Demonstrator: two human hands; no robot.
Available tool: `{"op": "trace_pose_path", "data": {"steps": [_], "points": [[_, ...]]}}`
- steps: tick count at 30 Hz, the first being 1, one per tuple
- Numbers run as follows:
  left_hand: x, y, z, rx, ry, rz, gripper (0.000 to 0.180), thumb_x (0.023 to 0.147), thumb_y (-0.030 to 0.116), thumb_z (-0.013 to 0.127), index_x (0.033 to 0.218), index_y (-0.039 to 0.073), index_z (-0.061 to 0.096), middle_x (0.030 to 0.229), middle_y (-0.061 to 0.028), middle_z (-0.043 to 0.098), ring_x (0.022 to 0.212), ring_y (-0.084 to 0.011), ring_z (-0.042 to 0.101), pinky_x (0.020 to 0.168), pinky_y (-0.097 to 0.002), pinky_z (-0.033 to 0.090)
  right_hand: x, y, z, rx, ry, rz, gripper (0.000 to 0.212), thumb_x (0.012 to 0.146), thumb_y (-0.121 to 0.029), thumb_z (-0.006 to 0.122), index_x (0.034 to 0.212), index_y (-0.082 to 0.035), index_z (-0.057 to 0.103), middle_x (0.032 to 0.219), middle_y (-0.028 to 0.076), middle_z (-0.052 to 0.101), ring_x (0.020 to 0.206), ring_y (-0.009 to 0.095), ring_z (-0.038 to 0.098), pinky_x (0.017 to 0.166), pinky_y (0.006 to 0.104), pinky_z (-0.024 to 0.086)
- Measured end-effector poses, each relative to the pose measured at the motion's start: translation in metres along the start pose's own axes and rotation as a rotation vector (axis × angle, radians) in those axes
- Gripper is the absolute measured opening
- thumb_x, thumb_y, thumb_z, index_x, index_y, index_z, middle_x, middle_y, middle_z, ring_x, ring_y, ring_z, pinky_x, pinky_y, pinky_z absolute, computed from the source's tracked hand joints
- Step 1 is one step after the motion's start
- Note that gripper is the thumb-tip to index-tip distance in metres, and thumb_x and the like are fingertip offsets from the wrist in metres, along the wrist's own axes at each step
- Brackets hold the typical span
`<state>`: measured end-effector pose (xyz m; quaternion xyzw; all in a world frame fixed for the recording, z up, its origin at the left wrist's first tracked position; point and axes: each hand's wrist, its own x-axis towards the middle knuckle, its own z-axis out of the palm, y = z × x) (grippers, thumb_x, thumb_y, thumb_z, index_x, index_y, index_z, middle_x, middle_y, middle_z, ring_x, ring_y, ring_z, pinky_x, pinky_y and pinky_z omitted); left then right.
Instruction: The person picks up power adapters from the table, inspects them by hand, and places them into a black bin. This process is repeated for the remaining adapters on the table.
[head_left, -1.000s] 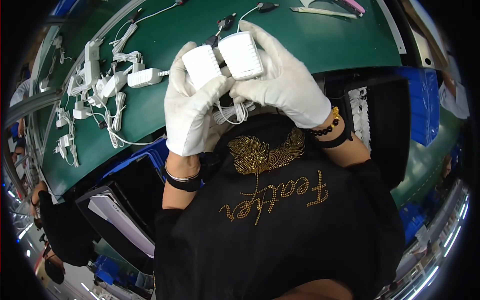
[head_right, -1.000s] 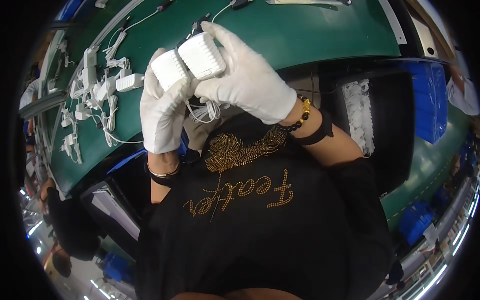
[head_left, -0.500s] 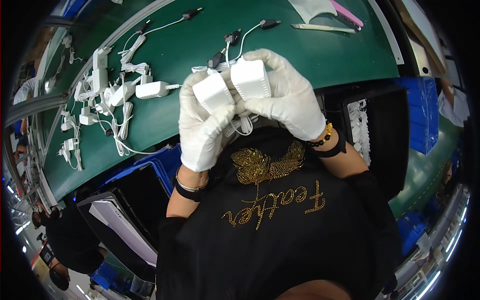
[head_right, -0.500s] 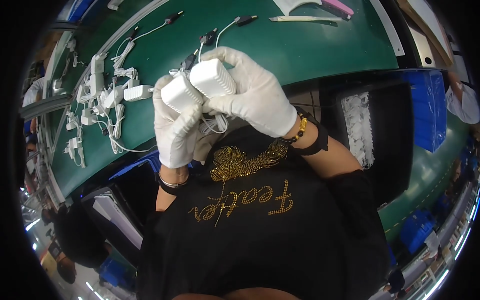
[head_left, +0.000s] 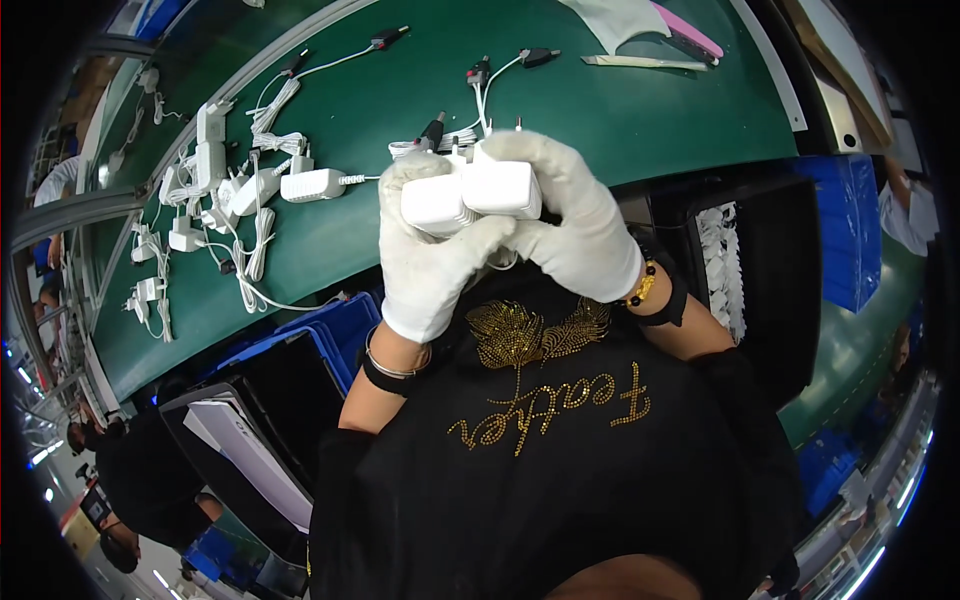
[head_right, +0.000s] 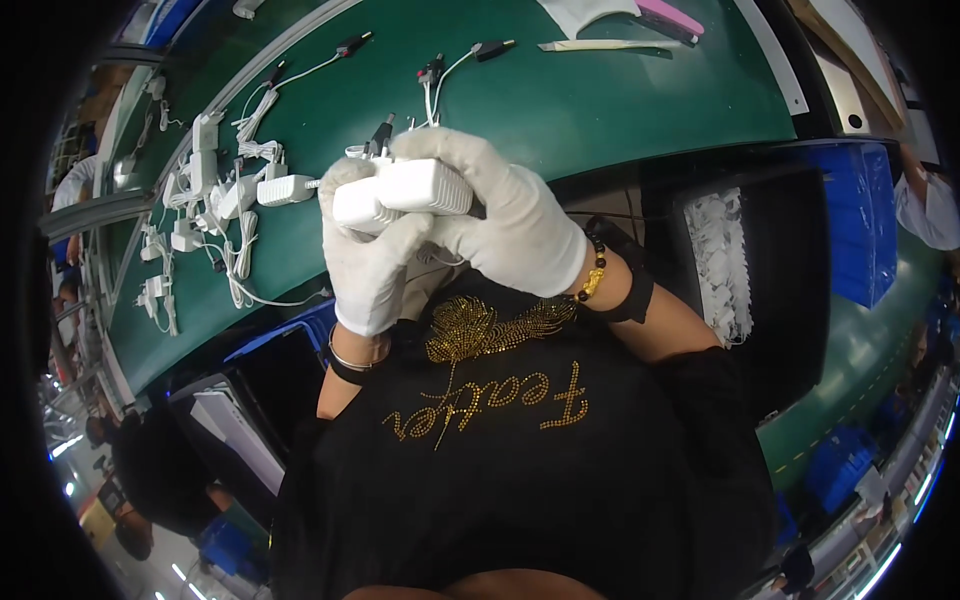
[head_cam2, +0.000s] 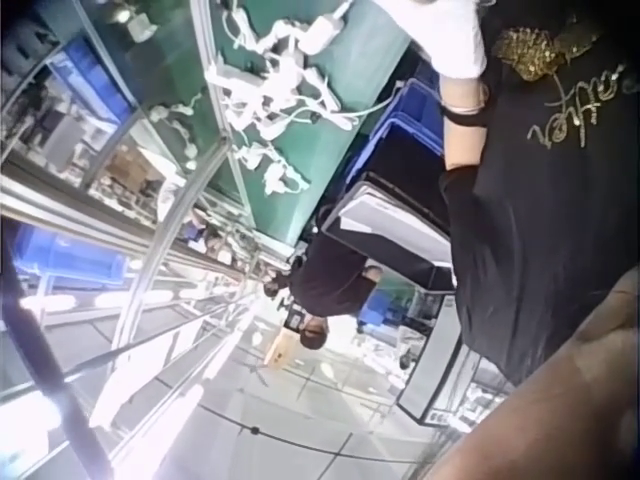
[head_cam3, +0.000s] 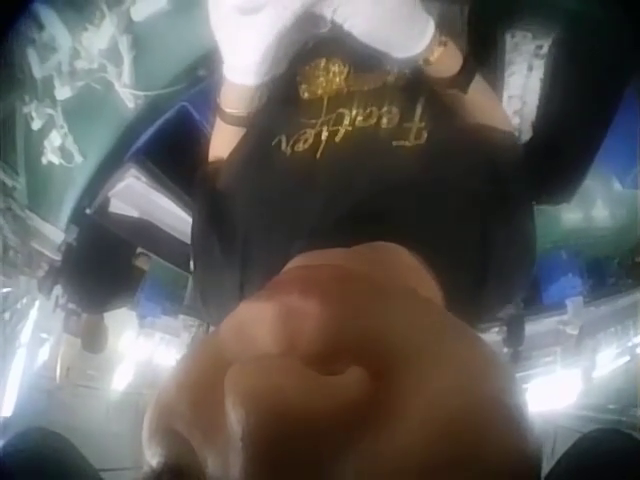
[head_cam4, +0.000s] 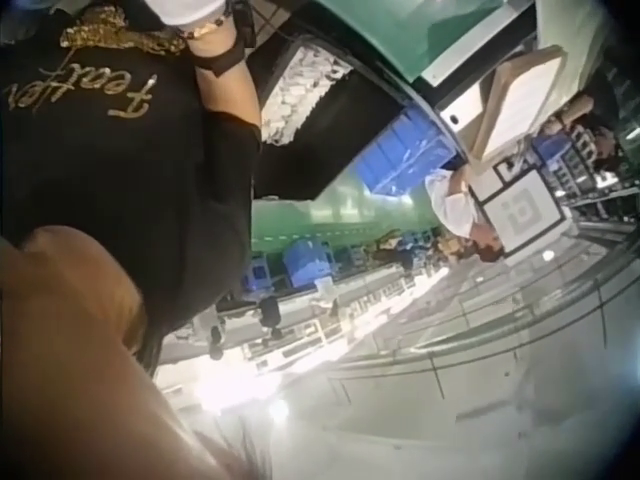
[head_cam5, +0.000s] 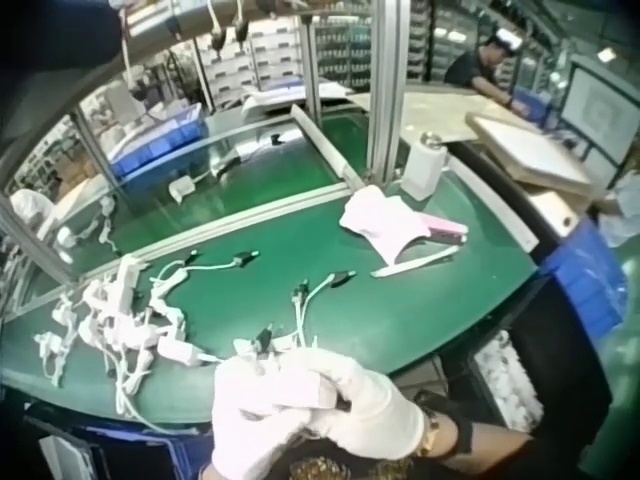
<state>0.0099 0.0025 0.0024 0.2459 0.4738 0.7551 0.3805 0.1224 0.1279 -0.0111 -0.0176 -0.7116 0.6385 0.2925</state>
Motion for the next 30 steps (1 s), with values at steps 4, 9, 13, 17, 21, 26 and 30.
{"op": "trace_pose_path", "data": {"steps": [4, 9, 13, 17, 21, 26, 30], "points": [[0.002, -0.003, 0.006, 0.261, 0.070, 0.116, 0.070, 0.070, -0.008, 0.082, 0.124, 0.011, 0.043, 0.128, -0.0176, 0.055, 0.107, -0.0233, 0.063, 0.085, -0.0342, 0.059, 0.006, -0.022, -0.006, -0.312, 0.024, 0.017, 0.075, 0.085, 0.001, 0.070, 0.150, 0.000, 0.032, 0.126, 0.017, 0.061, 0.118, 0.021, 0.060, 0.098, 0.0336, 0.050], [0.000, -0.017, 0.015, 0.402, 0.139, 0.296, 0.070, 0.071, -0.006, 0.082, 0.126, 0.010, 0.042, 0.129, -0.0182, 0.054, 0.109, -0.0242, 0.062, 0.087, -0.0356, 0.058, 0.012, -0.045, -0.015, -0.041, -0.149, 0.288, 0.082, 0.091, -0.006, 0.064, 0.156, 0.002, 0.014, 0.137, 0.019, 0.053, 0.114, 0.020, 0.059, 0.100, 0.0345, 0.046], [0.002, -0.023, 0.021, 0.400, 0.158, 0.363, 0.071, 0.072, -0.005, 0.081, 0.128, 0.009, 0.041, 0.130, -0.0186, 0.053, 0.111, -0.0249, 0.061, 0.089, -0.0367, 0.057, 0.014, -0.033, 0.005, 0.022, 0.114, 0.211, 0.065, 0.098, -0.011, 0.052, 0.153, 0.006, 0.022, 0.130, 0.020, 0.058, 0.109, 0.020, 0.061, 0.099, 0.0338, 0.046], [0.002, -0.026, 0.022, 0.387, 0.149, 0.388, 0.071, 0.072, -0.004, 0.081, 0.129, 0.009, 0.040, 0.132, -0.0190, 0.053, 0.113, -0.0256, 0.060, 0.091, -0.0379, 0.056, 0.016, -0.021, 0.002, 0.122, 0.278, 0.257, 0.052, 0.103, -0.017, 0.043, 0.148, 0.007, 0.033, 0.123, 0.021, 0.062, 0.110, 0.018, 0.061, 0.099, 0.0311, 0.046], [0.002, -0.028, 0.021, 0.392, 0.150, 0.409, 0.071, 0.073, -0.003, 0.081, 0.130, 0.008, 0.040, 0.133, -0.0194, 0.052, 0.115, -0.0263, 0.060, 0.093, -0.0390, 0.056, 0.017, -0.019, -0.010, 0.557, 0.315, 0.537, 0.048, 0.106, -0.024, 0.042, 0.143, 0.006, 0.041, 0.119, 0.020, 0.064, 0.113, 0.019, 0.061, 0.100, 0.0303, 0.046], [0.006, -0.029, 0.019, 0.394, 0.162, 0.445, 0.072, 0.074, -0.002, 0.080, 0.132, 0.007, 0.039, 0.134, -0.0199, 0.051, 0.117, -0.0271, 0.059, 0.095, -0.0404, 0.055, 0.013, -0.023, -0.010, 0.557, 0.288, 0.371, 0.054, 0.104, -0.032, 0.052, 0.141, 0.005, 0.043, 0.119, 0.017, 0.064, 0.115, 0.020, 0.060, 0.100, 0.0311, 0.047], [0.006, -0.034, 0.018, 0.419, 0.165, 0.539, 0.072, 0.075, -0.001, 0.080, 0.133, 0.007, 0.038, 0.136, -0.0203, 0.050, 0.119, -0.0278, 0.058, 0.097, -0.0415, 0.054, 0.008, -0.021, -0.001, 0.199, 0.153, 0.154, 0.062, 0.097, -0.032, 0.064, 0.143, 0.004, 0.041, 0.122, 0.016, 0.062, 0.116, 0.020, 0.059, 0.100, 0.0315, 0.047]]}}
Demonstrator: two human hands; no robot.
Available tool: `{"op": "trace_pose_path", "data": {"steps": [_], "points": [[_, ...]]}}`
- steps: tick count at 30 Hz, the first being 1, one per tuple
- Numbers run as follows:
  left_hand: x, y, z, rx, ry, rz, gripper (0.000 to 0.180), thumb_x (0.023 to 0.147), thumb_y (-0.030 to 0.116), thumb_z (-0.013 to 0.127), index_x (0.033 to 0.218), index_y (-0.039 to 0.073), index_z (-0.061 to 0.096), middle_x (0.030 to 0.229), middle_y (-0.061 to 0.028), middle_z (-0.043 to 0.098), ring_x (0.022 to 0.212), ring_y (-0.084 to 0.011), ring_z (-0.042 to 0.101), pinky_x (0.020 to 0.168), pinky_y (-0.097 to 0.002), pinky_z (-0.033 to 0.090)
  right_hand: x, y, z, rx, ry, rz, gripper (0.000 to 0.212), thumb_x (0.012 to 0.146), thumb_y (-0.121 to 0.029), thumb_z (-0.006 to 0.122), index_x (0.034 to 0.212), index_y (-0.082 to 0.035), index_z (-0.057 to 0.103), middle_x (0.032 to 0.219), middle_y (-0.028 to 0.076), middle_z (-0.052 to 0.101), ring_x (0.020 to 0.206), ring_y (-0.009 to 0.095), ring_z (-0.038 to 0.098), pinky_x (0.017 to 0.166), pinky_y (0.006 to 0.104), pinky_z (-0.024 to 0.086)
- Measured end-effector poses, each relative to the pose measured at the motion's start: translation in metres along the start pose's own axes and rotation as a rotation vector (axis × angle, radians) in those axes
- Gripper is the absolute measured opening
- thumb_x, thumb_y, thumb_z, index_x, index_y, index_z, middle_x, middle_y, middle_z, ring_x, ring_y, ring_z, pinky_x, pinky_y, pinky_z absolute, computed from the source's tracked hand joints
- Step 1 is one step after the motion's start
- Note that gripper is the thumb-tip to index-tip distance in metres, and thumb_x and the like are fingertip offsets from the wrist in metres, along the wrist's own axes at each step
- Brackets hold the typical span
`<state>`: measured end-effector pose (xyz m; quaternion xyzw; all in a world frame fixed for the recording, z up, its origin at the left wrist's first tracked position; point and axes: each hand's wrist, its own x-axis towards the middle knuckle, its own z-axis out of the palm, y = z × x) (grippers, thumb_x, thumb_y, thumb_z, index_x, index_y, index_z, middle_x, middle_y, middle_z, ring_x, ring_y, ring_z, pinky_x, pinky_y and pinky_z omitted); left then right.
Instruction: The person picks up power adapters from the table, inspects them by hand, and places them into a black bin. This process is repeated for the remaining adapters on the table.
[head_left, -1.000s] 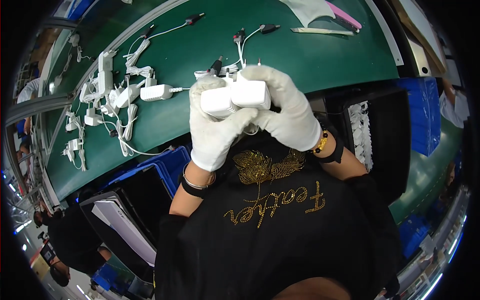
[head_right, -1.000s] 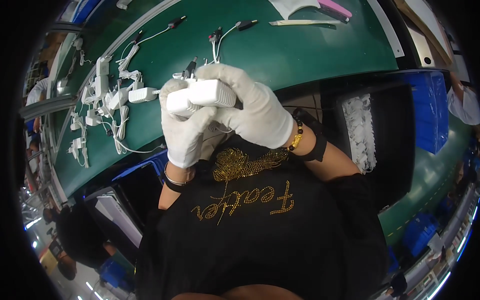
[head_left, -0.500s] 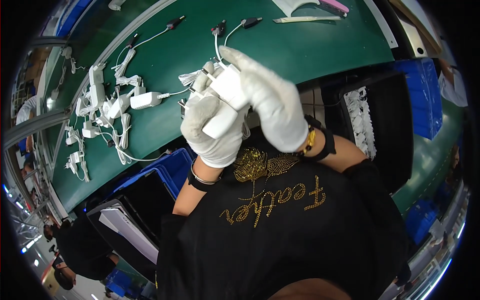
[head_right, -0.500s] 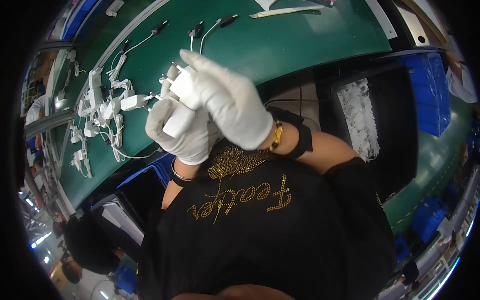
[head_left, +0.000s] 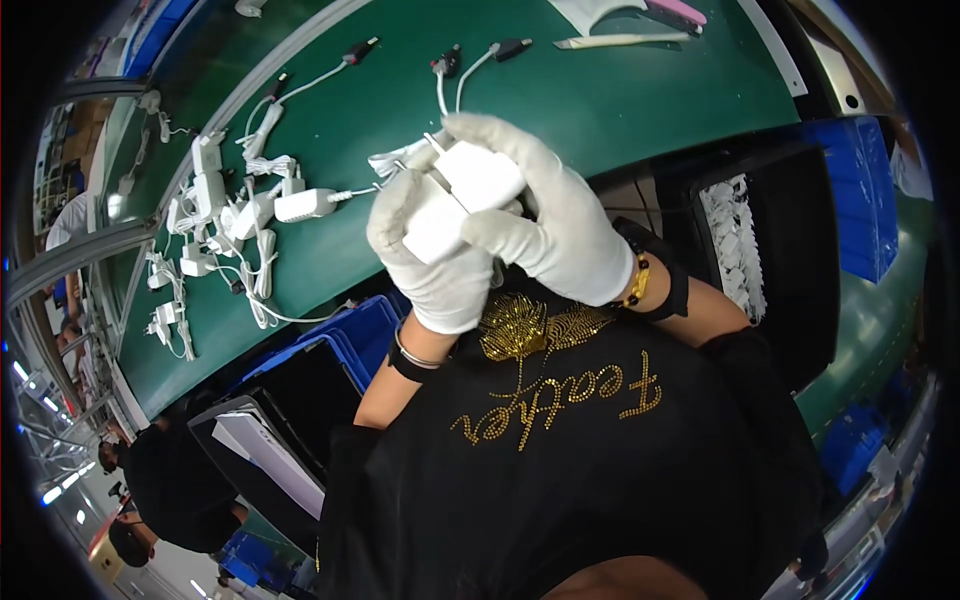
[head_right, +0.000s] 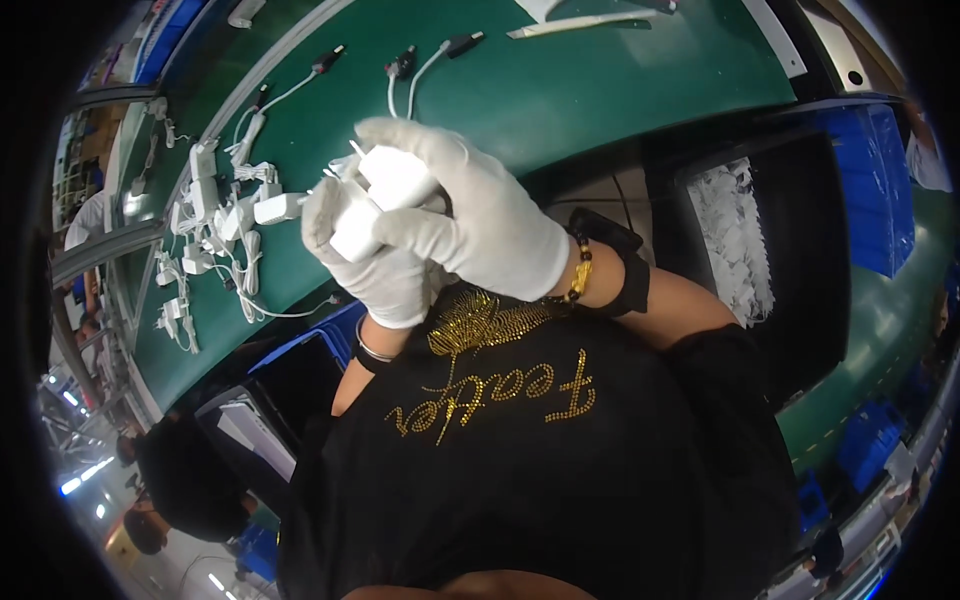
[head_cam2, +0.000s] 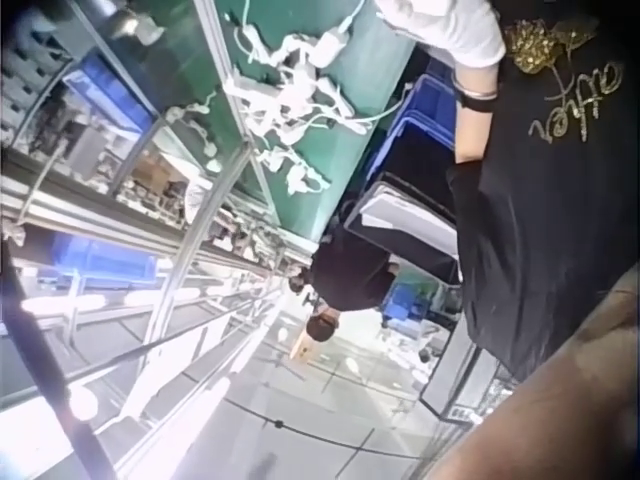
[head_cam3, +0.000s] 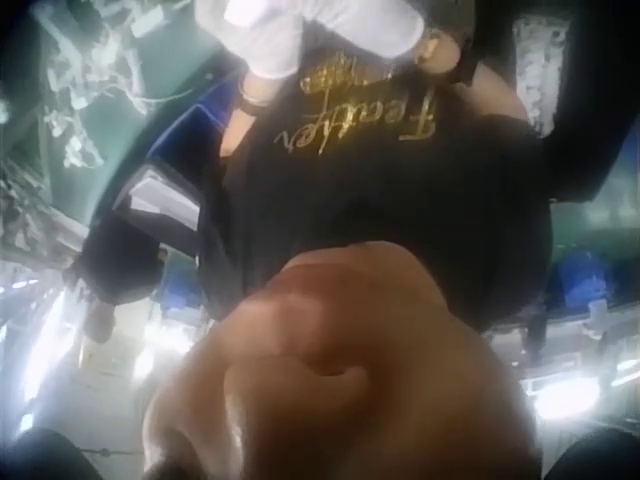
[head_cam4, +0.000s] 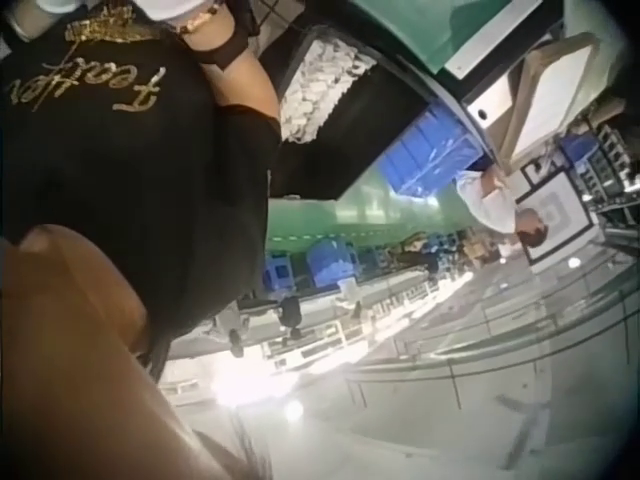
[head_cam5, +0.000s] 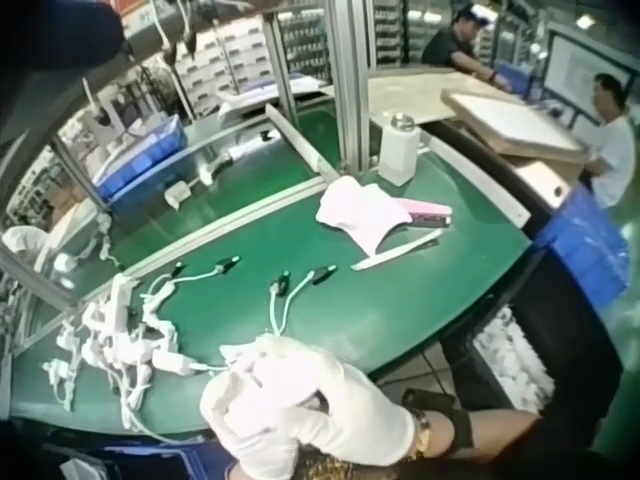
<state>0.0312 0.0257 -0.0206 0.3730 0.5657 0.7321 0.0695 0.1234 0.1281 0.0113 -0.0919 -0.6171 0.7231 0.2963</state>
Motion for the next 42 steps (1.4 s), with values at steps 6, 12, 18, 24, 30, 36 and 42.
{"op": "trace_pose_path", "data": {"steps": [6, 12, 18, 24, 30, 36, 42], "points": [[0.010, 0.003, -0.003, 0.040, -0.148, 0.136, 0.084, 0.070, -0.004, 0.084, 0.135, 0.010, 0.033, 0.134, -0.0176, 0.051, 0.119, -0.0257, 0.057, 0.099, -0.0390, 0.052, 0.006, -0.003, -0.007, 0.192, -0.035, 0.029, 0.076, 0.088, -0.031, 0.075, 0.144, 0.004, 0.039, 0.127, 0.016, 0.060, 0.119, 0.020, 0.057, 0.103, 0.0316, 0.045], [0.022, 0.018, -0.014, 0.288, -0.257, 0.172, 0.097, 0.064, -0.002, 0.090, 0.138, 0.011, 0.029, 0.132, -0.0160, 0.051, 0.119, -0.0248, 0.057, 0.098, -0.0373, 0.052, 0.031, -0.035, -0.030, 0.230, -0.171, 0.266, 0.055, 0.090, -0.023, 0.074, 0.133, 0.005, 0.051, 0.119, 0.011, 0.063, 0.112, 0.016, 0.059, 0.097, 0.0285, 0.048], [0.015, 0.016, -0.022, 0.322, -0.382, 0.074, 0.102, 0.062, -0.005, 0.090, 0.141, 0.011, 0.028, 0.132, -0.0141, 0.051, 0.118, -0.0243, 0.058, 0.096, -0.0372, 0.055, 0.042, -0.038, -0.039, 0.020, -0.274, 0.504, 0.038, 0.092, -0.017, 0.070, 0.121, 0.005, 0.061, 0.110, 0.010, 0.067, 0.102, 0.013, 0.063, 0.089, 0.0262, 0.050], [0.008, 0.013, -0.017, 0.223, -0.413, -0.110, 0.101, 0.063, -0.008, 0.087, 0.142, 0.012, 0.029, 0.131, -0.0130, 0.052, 0.117, -0.0240, 0.059, 0.095, -0.0373, 0.056, 0.048, -0.020, -0.026, -0.096, -0.068, 0.489, 0.038, 0.092, -0.017, 0.070, 0.123, 0.003, 0.060, 0.102, 0.010, 0.069, 0.096, 0.013, 0.065, 0.087, 0.0272, 0.052], [0.018, 0.016, -0.016, -0.296, -0.185, -0.307, 0.093, 0.065, -0.011, 0.084, 0.139, 0.009, 0.032, 0.129, -0.0132, 0.053, 0.119, -0.0251, 0.058, 0.095, -0.0400, 0.056, 0.032, -0.020, -0.015, 0.358, 0.018, 0.271, 0.046, 0.093, -0.017, 0.069, 0.132, 0.000, 0.052, 0.104, 0.012, 0.069, 0.097, 0.016, 0.066, 0.086, 0.0274, 0.054], [0.032, 0.013, -0.032, 0.008, -0.273, -0.194, 0.073, 0.076, -0.006, 0.077, 0.135, 0.007, 0.036, 0.130, -0.0131, 0.052, 0.121, -0.0258, 0.057, 0.101, -0.0419, 0.051, 0.023, -0.005, -0.009, -0.093, -0.131, -0.069, 0.058, 0.096, -0.024, 0.066, 0.145, -0.003, 0.042, 0.127, 0.014, 0.060, 0.107, 0.019, 0.063, 0.088, 0.0297, 0.054], [0.052, 0.028, -0.013, -0.489, -0.112, -0.495, 0.055, 0.092, 0.017, 0.067, 0.138, 0.007, 0.039, 0.134, -0.0124, 0.052, 0.134, -0.0235, 0.046, 0.111, -0.0376, 0.036, 0.036, 0.010, 0.007, -0.403, 0.060, -0.242, 0.073, 0.094, -0.039, 0.066, 0.148, -0.002, 0.035, 0.129, 0.014, 0.058, 0.108, 0.019, 0.062, 0.083, 0.0288, 0.054]]}}
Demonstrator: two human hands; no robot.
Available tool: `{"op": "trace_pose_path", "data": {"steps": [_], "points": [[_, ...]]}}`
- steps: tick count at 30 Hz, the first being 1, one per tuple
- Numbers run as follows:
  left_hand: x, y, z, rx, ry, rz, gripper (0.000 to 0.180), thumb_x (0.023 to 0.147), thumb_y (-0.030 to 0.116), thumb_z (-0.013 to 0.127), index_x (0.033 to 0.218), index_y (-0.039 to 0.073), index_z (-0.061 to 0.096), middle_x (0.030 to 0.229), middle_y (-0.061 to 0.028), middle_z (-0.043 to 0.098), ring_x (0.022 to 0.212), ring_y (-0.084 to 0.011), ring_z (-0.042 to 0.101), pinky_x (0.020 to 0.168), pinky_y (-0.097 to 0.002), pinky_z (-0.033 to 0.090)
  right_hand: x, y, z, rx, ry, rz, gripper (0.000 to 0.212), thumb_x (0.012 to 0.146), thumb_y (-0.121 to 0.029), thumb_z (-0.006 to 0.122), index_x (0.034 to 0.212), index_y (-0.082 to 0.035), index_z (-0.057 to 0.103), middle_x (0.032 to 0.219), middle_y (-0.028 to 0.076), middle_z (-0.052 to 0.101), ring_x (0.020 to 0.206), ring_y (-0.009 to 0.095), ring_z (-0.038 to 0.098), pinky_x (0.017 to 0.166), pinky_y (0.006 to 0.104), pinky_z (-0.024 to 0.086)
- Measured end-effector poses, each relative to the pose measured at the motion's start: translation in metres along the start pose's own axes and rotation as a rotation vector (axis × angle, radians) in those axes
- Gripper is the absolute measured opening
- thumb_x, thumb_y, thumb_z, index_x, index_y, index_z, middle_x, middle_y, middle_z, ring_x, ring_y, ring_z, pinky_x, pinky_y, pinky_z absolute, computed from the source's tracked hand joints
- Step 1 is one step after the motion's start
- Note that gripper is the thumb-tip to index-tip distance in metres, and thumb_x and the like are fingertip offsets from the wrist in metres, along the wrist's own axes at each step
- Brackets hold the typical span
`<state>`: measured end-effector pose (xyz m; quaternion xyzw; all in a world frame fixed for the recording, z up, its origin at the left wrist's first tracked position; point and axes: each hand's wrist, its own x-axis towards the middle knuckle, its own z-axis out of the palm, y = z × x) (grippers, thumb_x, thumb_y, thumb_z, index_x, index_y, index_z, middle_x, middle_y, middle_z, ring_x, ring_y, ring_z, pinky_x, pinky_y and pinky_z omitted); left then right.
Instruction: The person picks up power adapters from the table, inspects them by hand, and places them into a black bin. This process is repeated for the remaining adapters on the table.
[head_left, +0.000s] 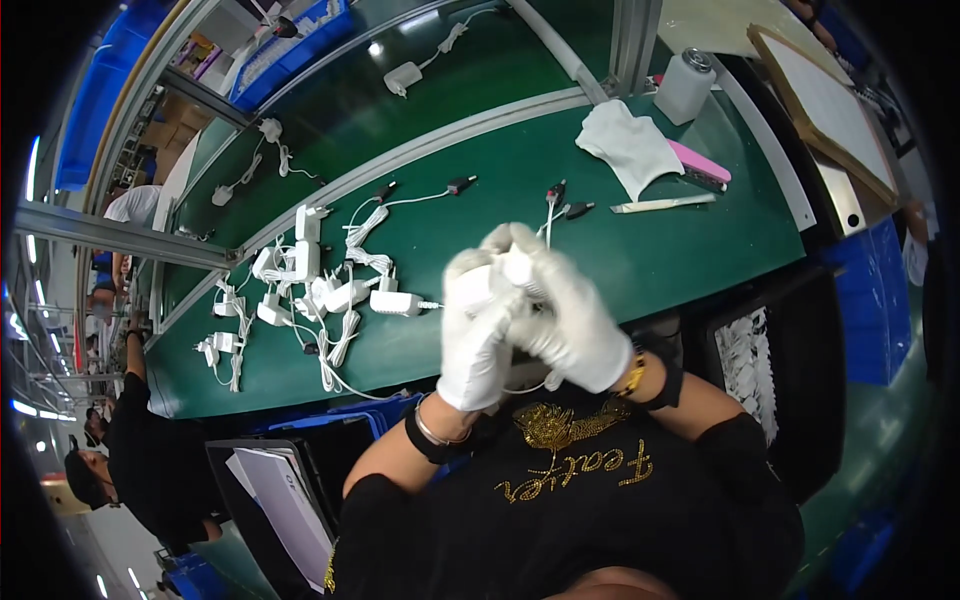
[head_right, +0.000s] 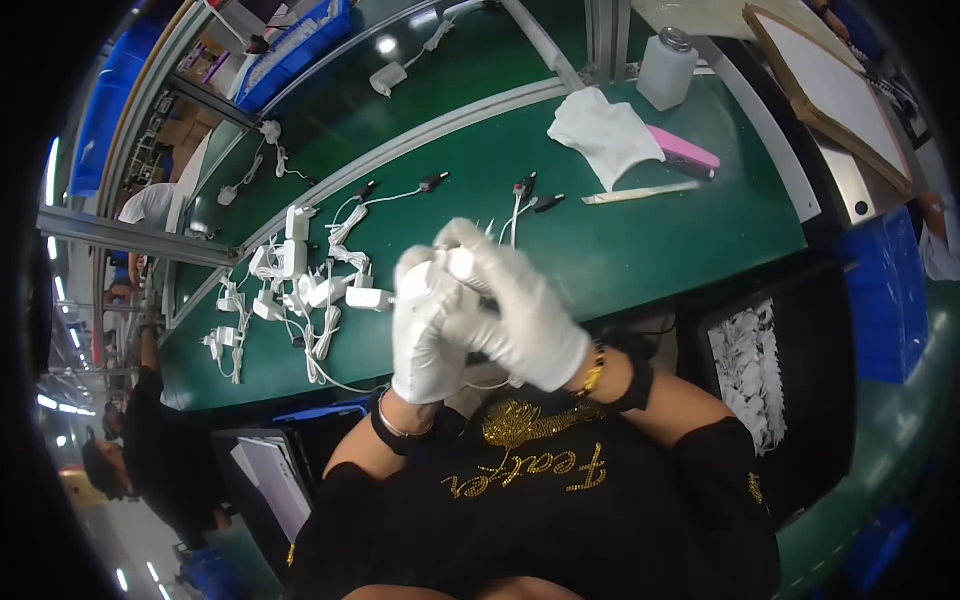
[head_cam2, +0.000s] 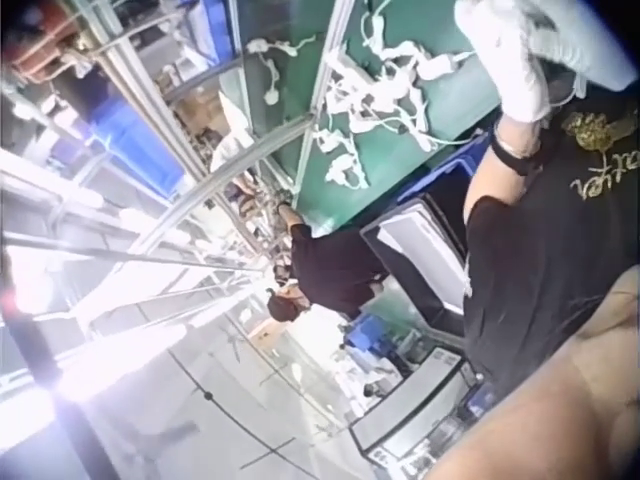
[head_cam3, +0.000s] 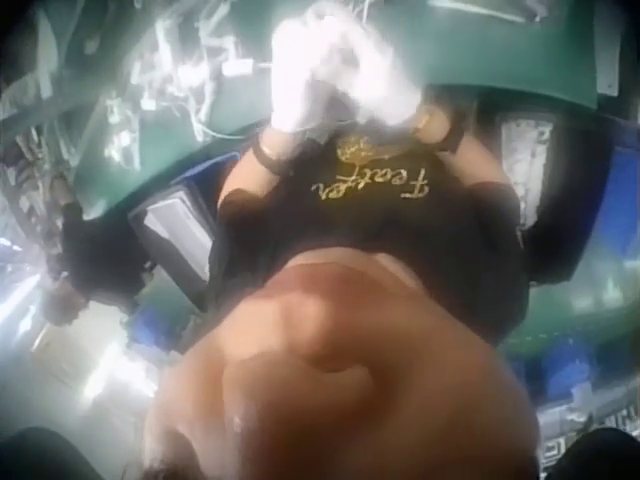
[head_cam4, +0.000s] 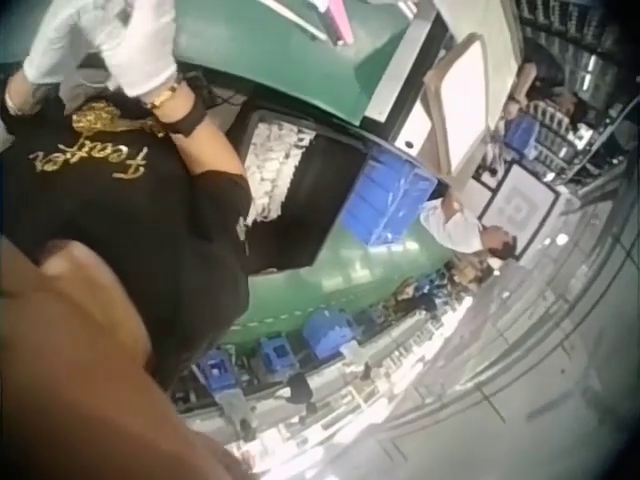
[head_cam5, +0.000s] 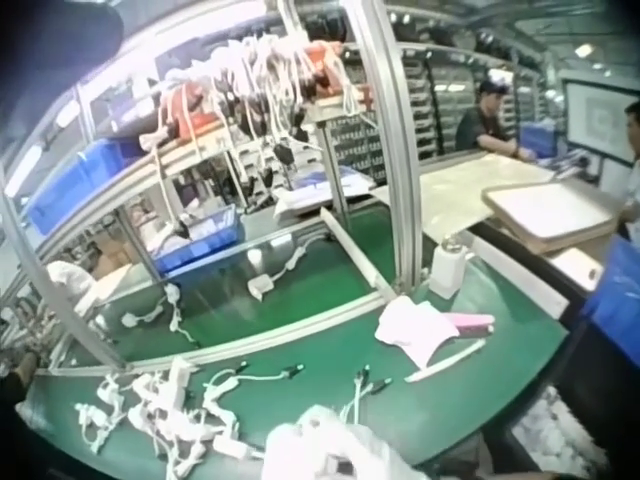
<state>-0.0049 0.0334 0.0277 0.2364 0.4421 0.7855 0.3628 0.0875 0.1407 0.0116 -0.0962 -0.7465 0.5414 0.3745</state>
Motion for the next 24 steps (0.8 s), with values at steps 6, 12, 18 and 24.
{"op": "trace_pose_path", "data": {"steps": [6, 12, 18, 24], "points": [[0.093, 0.050, 0.007, 0.719, -0.316, -0.060, 0.070, 0.094, 0.048, 0.061, 0.142, 0.000, 0.044, 0.147, -0.0194, 0.044, 0.139, -0.0286, 0.041, 0.114, -0.0363, 0.034, 0.021, -0.002, -0.020, 0.465, 0.096, 0.386, 0.077, 0.094, -0.053, 0.058, 0.146, 0.001, 0.036, 0.125, 0.015, 0.058, 0.102, 0.024, 0.063, 0.084, 0.0348, 0.054], [0.336, 0.063, -0.056, 1.632, -0.026, 0.295, 0.076, 0.081, 0.052, 0.074, 0.130, -0.004, 0.056, 0.111, -0.0185, 0.071, 0.101, -0.0258, 0.069, 0.090, -0.0329, 0.052, 0.046, 0.002, -0.046, 1.677, 0.098, 0.560, 0.072, 0.097, -0.060, 0.048, 0.146, -0.008, 0.038, 0.106, 0.014, 0.060, 0.080, 0.022, 0.059, 0.060, 0.0299, 0.049], [0.438, 0.005, -0.135, 1.774, 0.113, 0.087, 0.060, 0.081, 0.050, 0.071, 0.119, 0.003, 0.067, 0.109, -0.0200, 0.071, 0.103, -0.0293, 0.069, 0.089, -0.0365, 0.052, 0.048, 0.007, -0.047, 1.699, 0.109, 0.604, 0.065, 0.099, -0.059, 0.045, 0.142, -0.010, 0.042, 0.093, 0.012, 0.057, 0.059, 0.018, 0.051, 0.043, 0.0257, 0.037], [0.389, 0.076, -0.138, 1.509, 0.055, 0.275, 0.048, 0.089, 0.033, 0.072, 0.125, 0.002, 0.064, 0.112, -0.0077, 0.069, 0.100, -0.0170, 0.065, 0.090, -0.0296, 0.049, 0.041, 0.007, -0.043, 1.861, -0.024, 0.619, 0.065, 0.098, -0.060, 0.045, 0.137, -0.008, 0.046, 0.085, 0.009, 0.052, 0.050, 0.018, 0.049, 0.036, 0.0244, 0.033]]}}
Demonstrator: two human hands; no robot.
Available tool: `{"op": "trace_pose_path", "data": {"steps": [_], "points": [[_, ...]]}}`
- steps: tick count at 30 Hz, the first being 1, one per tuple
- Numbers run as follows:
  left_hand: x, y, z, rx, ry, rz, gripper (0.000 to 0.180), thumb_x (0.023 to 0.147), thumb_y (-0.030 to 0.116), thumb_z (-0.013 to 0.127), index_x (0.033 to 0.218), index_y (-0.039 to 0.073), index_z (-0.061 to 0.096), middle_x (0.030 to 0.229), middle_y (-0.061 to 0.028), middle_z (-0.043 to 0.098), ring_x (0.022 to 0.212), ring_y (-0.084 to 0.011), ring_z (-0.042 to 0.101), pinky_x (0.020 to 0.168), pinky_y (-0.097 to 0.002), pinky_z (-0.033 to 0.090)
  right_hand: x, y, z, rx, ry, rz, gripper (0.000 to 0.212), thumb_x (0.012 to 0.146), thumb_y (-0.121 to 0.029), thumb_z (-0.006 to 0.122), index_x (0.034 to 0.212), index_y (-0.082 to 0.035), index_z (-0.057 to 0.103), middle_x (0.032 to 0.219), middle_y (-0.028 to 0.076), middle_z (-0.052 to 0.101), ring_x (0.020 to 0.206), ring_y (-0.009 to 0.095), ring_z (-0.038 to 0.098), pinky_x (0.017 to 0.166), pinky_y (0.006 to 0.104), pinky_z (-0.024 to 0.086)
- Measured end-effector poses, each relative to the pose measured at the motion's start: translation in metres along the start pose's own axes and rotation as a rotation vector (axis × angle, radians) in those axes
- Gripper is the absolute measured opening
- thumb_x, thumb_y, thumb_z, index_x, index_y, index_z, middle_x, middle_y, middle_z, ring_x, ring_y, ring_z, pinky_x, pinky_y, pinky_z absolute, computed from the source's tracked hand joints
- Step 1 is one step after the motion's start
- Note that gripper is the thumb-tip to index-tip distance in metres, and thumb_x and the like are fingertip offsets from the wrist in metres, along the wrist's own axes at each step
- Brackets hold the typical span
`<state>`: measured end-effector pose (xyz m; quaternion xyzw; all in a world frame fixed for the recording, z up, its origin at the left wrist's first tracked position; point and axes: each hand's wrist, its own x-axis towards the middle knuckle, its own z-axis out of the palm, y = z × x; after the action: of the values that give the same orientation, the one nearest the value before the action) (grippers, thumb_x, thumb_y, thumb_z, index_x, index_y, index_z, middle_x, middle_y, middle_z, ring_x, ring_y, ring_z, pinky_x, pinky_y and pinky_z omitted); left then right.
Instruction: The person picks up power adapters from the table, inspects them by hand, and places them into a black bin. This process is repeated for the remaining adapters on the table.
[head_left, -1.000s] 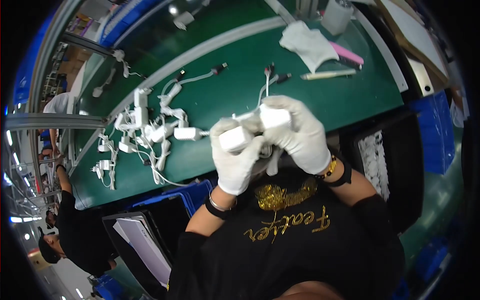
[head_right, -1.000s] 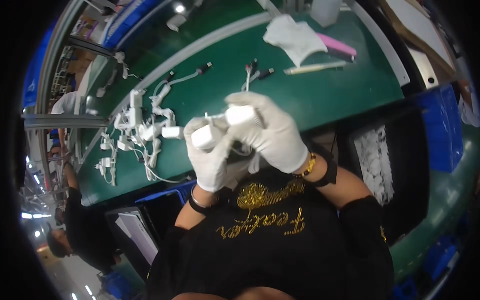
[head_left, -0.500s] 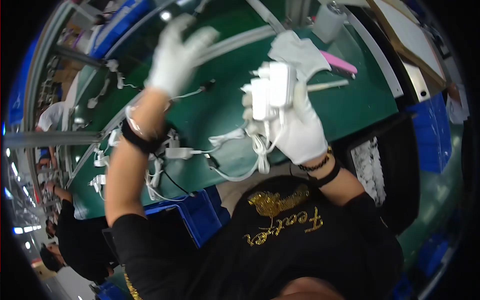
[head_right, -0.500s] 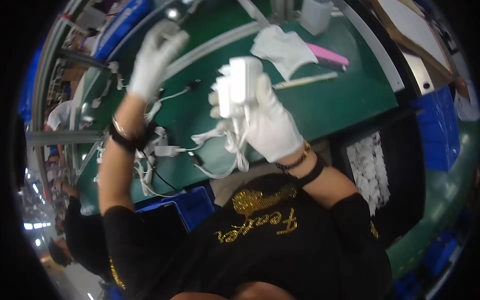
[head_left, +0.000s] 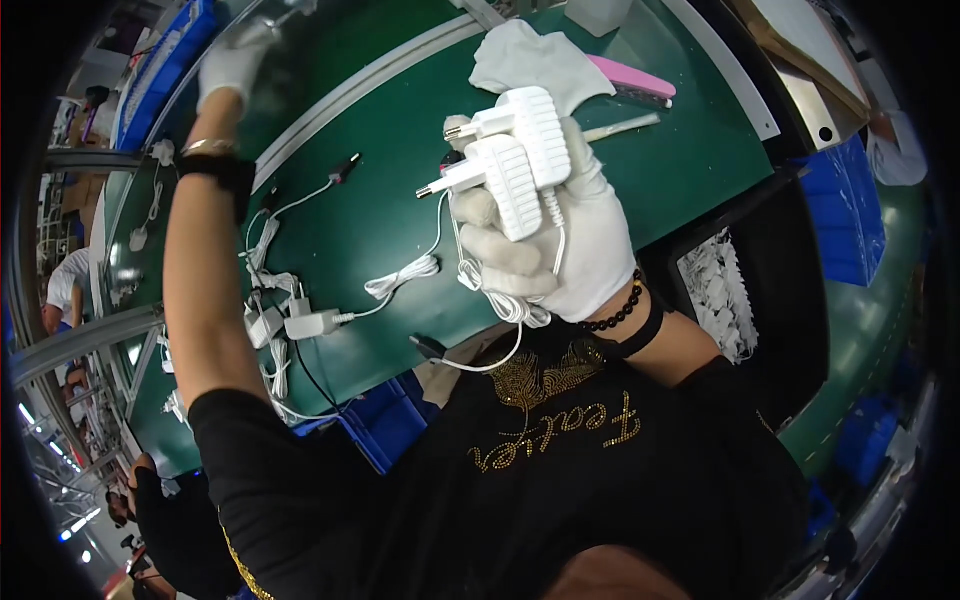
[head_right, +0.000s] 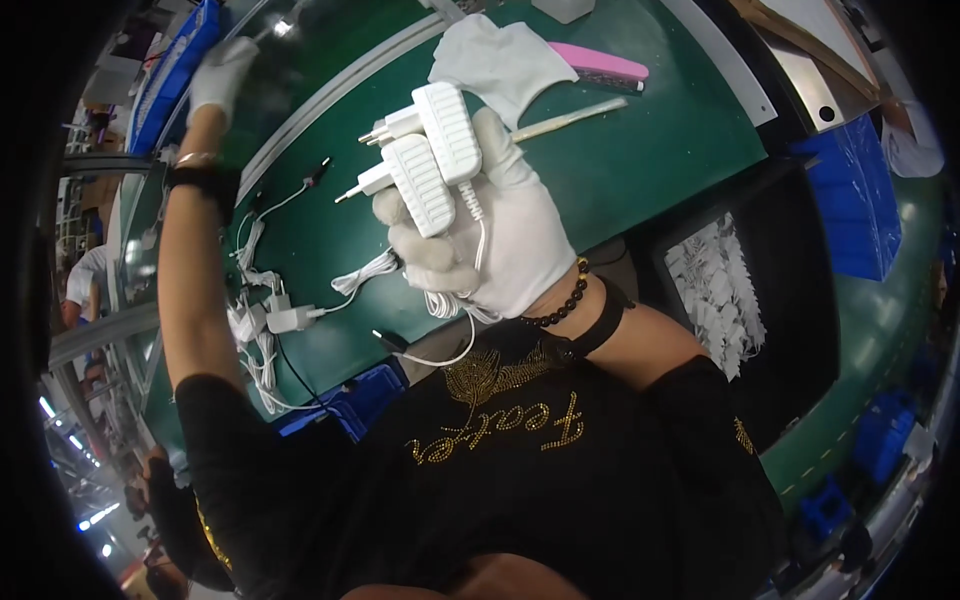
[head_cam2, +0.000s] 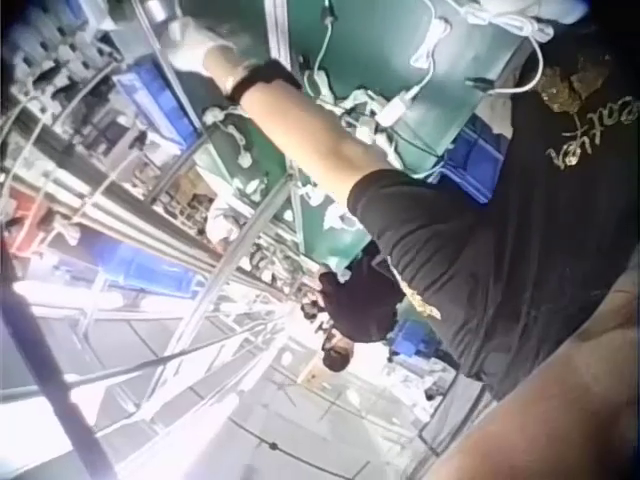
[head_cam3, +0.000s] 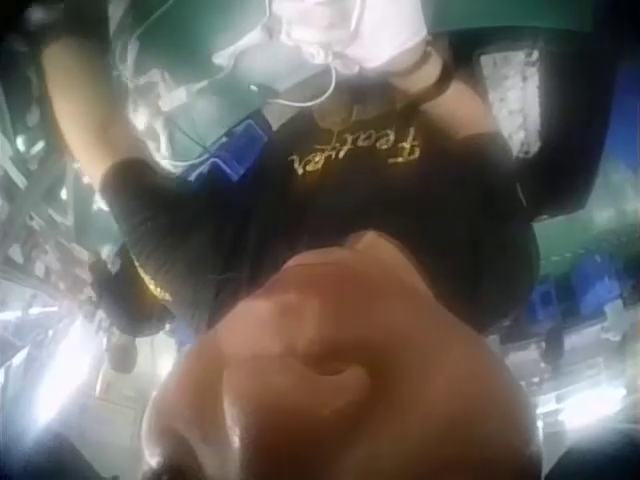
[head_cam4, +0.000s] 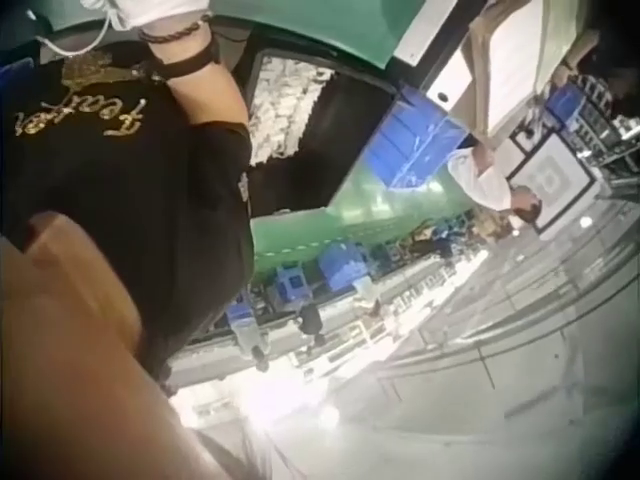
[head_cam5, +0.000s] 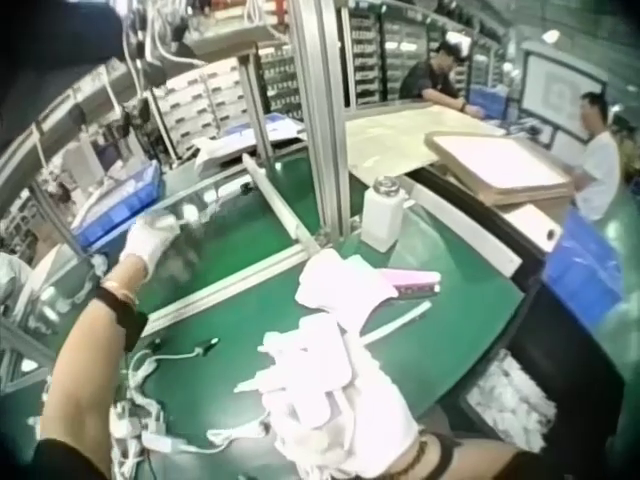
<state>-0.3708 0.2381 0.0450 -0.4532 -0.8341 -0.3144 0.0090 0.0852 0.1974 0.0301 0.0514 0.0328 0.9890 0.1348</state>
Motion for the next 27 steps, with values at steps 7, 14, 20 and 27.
{"op": "trace_pose_path", "data": {"steps": [7, 14, 20, 27], "points": [[-0.134, 0.074, -0.122, -0.750, -0.077, 0.184, 0.052, 0.103, 0.018, 0.044, 0.151, 0.001, 0.031, 0.155, -0.0205, 0.034, 0.143, -0.0263, 0.037, 0.120, -0.0366, 0.028, -0.011, -0.001, -0.009, -0.048, -0.074, 0.039, 0.067, 0.096, -0.064, 0.047, 0.128, -0.006, 0.055, 0.103, 0.017, 0.066, 0.061, 0.022, 0.060, 0.040, 0.0295, 0.044], [-0.286, 0.101, -0.132, -1.119, -0.048, 0.111, 0.060, 0.102, 0.025, 0.048, 0.152, 0.003, 0.026, 0.151, -0.0194, 0.035, 0.140, -0.0282, 0.036, 0.117, -0.0418, 0.031, -0.065, -0.013, 0.007, -0.209, -0.132, -0.155, 0.058, 0.097, -0.053, 0.053, 0.130, -0.006, 0.053, 0.109, 0.016, 0.065, 0.078, 0.027, 0.067, 0.056, 0.0404, 0.057], [-0.360, 0.119, -0.044, -1.450, -0.003, -0.085, 0.068, 0.097, 0.031, 0.058, 0.151, 0.003, 0.026, 0.143, -0.0183, 0.044, 0.131, -0.0301, 0.046, 0.109, -0.0461, 0.042, -0.226, -0.095, 0.068, -0.874, 0.143, -0.641, 0.054, 0.096, -0.047, 0.054, 0.133, -0.007, 0.053, 0.116, 0.016, 0.063, 0.088, 0.027, 0.064, 0.066, 0.0401, 0.054], [-0.328, 0.120, -0.031, -2.016, -0.502, -0.118, 0.073, 0.088, 0.018, 0.071, 0.149, 0.003, 0.033, 0.147, -0.0167, 0.043, 0.135, -0.0308, 0.043, 0.110, -0.0504, 0.041, -0.330, -0.134, 0.120, -1.914, 0.853, -0.984, 0.051, 0.096, -0.041, 0.056, 0.135, -0.008, 0.053, 0.125, 0.015, 0.060, 0.100, 0.027, 0.062, 0.079, 0.0398, 0.052]]}}
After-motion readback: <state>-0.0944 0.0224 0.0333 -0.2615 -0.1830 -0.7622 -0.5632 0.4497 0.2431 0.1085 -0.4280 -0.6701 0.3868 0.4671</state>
